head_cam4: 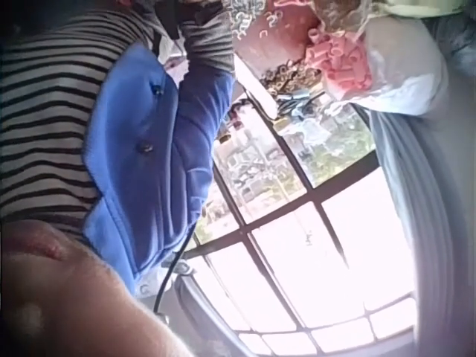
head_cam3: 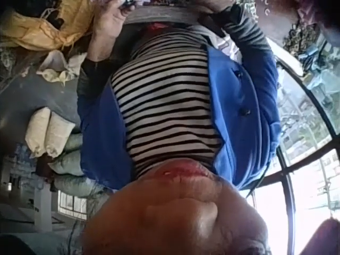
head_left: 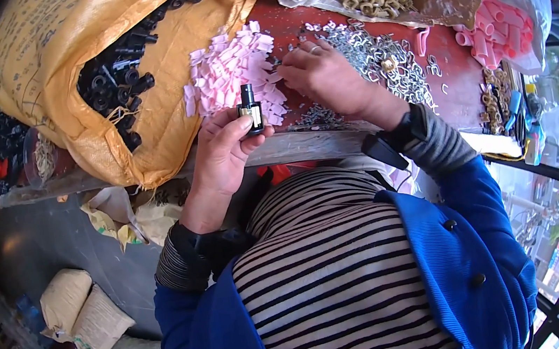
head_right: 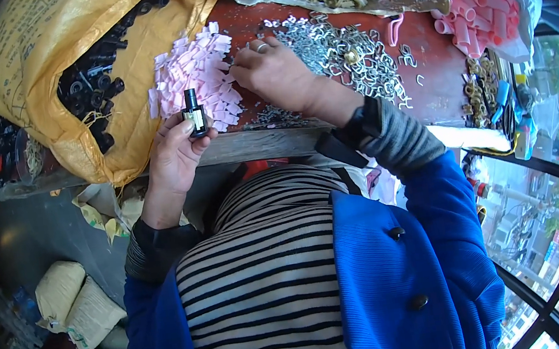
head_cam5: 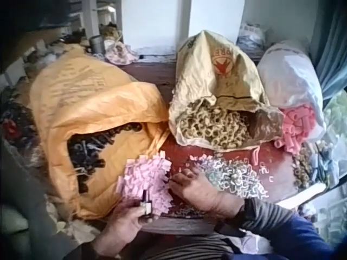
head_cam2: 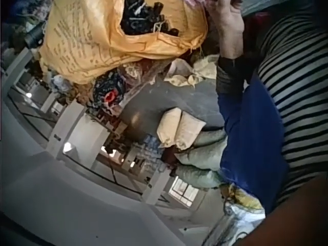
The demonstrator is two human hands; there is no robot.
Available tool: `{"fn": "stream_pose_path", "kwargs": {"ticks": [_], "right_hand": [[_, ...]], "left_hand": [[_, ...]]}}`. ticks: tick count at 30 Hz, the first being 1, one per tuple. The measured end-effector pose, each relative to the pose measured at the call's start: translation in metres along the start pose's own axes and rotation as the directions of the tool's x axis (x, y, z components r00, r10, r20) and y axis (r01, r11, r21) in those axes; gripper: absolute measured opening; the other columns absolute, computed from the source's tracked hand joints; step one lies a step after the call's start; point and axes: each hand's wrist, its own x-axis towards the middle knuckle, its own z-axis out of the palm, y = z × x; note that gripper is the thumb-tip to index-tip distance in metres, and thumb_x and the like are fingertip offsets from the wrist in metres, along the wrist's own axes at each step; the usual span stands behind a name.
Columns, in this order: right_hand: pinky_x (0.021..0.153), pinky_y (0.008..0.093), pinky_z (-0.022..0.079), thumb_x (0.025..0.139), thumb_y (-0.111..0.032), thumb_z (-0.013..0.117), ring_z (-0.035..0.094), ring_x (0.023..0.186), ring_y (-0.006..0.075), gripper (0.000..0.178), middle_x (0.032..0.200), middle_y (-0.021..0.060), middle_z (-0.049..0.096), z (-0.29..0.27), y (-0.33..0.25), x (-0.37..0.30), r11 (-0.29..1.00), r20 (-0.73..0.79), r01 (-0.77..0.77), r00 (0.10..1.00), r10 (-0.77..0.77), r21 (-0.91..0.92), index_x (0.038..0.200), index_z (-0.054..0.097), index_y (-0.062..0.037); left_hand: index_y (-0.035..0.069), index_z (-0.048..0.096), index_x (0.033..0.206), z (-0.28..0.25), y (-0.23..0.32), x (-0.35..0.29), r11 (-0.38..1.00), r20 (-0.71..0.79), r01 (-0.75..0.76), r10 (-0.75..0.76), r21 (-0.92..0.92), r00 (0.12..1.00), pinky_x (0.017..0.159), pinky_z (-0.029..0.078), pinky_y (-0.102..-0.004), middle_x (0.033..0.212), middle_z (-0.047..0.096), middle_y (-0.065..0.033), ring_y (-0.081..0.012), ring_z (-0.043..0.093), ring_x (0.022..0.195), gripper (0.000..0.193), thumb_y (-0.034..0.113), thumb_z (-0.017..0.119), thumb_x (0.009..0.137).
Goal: The person picks up a black component and a pink sleeve, fits the component into the sleeve, and then attaches a small metal clip to the assembly. They repeat this process multiple times, eventually placing a finished item into a white bag.
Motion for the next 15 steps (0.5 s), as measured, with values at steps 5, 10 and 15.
{"fn": "stream_pose_path", "kwargs": {"ticks": [5,10,15], "right_hand": [[0.06,0.0334,0.043,0.067,-0.01,0.051,0.054,0.068,0.0255,0.023,0.08,0.0086,0.052,0.027,0.013,0.017,0.99,-0.017,0.12,0.992,-0.121,-0.078,0.09,0.054,-0.0066],[0.056,0.0351,0.042,0.07,-0.01,0.052,0.052,0.065,0.0302,0.023,0.077,0.0134,0.05,-0.012,-0.014,0.029,0.946,0.268,-0.038,0.962,-0.053,0.322,0.091,0.05,-0.0017],[0.055,0.0332,0.043,0.07,-0.004,0.06,0.054,0.062,0.0293,0.018,0.07,0.0151,0.053,-0.044,-0.037,0.023,0.773,0.156,-0.178,0.982,0.104,0.609,0.084,0.051,0.0011]], "left_hand": [[-0.002,0.054,0.089,0.0,0.005,0.008,0.997,-0.098,-0.057,0.063,0.06,0.993,0.06,0.046,-0.0193,0.077,0.058,-0.0074,-0.0135,0.058,0.067,0.017,0.008,0.056,0.075],[-0.002,0.054,0.092,0.002,0.014,0.013,0.858,-0.017,-0.294,0.331,0.421,0.943,0.061,0.044,-0.0191,0.081,0.057,-0.0037,-0.0079,0.054,0.069,0.02,0.007,0.058,0.075],[-0.004,0.056,0.092,0.01,0.005,0.009,0.836,0.011,-0.233,0.263,0.496,0.965,0.063,0.045,-0.023,0.08,0.059,-0.0057,-0.0098,0.054,0.072,0.028,0.015,0.062,0.071]]}}
